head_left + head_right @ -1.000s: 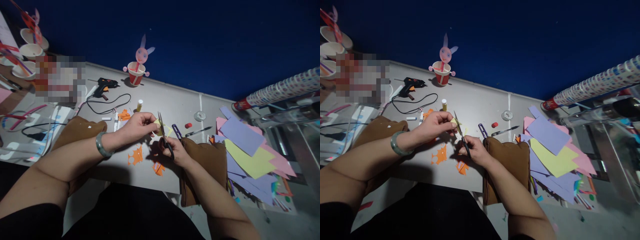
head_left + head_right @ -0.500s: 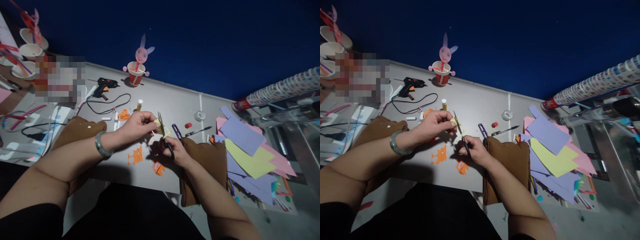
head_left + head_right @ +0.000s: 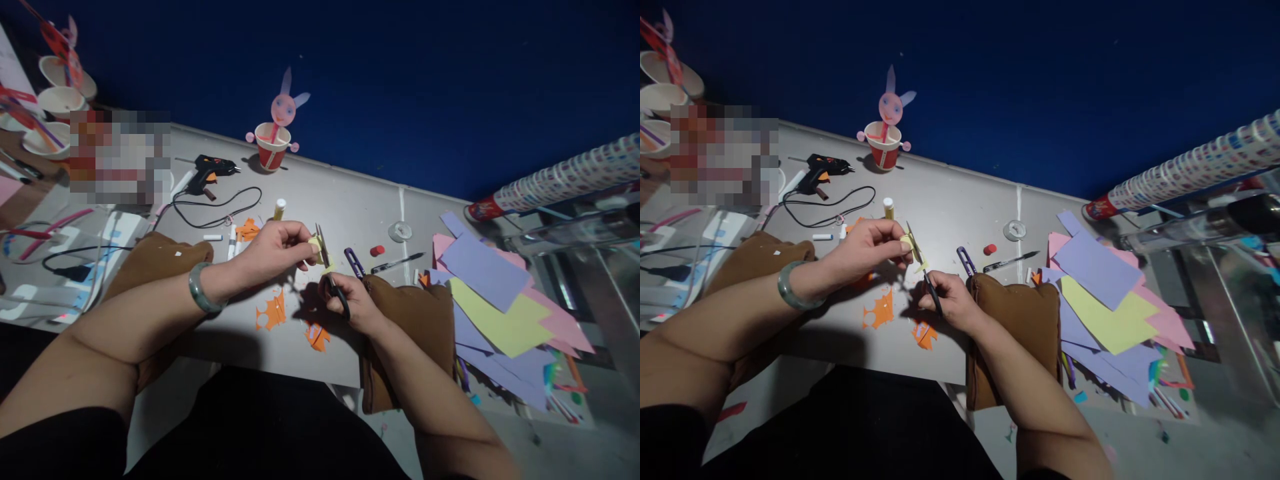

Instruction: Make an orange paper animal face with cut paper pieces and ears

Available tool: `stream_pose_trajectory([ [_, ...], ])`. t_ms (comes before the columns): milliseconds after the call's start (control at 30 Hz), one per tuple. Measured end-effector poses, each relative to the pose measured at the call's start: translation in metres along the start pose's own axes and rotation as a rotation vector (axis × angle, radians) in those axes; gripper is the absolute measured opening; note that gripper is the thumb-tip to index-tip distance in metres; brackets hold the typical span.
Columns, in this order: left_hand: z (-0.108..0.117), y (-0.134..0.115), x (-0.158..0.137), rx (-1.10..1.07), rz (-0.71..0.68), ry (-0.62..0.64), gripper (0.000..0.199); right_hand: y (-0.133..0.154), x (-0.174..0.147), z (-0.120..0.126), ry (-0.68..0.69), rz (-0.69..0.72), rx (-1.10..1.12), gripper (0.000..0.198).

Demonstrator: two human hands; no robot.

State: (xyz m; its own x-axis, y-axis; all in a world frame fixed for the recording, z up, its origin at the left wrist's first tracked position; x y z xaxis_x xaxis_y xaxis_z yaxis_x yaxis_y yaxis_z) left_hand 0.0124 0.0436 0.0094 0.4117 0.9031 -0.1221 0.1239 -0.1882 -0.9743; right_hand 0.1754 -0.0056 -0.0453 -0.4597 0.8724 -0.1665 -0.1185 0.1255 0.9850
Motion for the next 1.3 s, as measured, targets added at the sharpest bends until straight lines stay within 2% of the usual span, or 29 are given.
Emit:
stream_pose_trajectory([
  [1000, 0.002, -0.001, 0.0004, 0.002, -0.015, -0.004, 0.014, 0.0005, -0.001, 0.0004, -0.003, 0.006, -0.042, 0.061],
  [1300, 0.0043, -0.0006, 0.0013, -0.005, -0.015, -0.012, 0.013, 0.0018, -0.0005, 0.0001, -0.028, -0.032, -0.011, 0.065],
])
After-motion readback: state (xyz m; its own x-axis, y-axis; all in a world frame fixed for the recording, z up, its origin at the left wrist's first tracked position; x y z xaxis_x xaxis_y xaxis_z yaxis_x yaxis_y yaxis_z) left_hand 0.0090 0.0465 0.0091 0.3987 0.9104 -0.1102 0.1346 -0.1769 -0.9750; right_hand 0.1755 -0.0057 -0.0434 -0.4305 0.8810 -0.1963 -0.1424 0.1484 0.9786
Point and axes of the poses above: each hand's wrist, its own x-axis towards the middle knuckle, its own z-axis out of the back of the hand, y = z × x, the point moved 5 cm from there along x, towards the middle knuckle, and after that the axes turned 1 degree about -z, right-handed, at the moved point
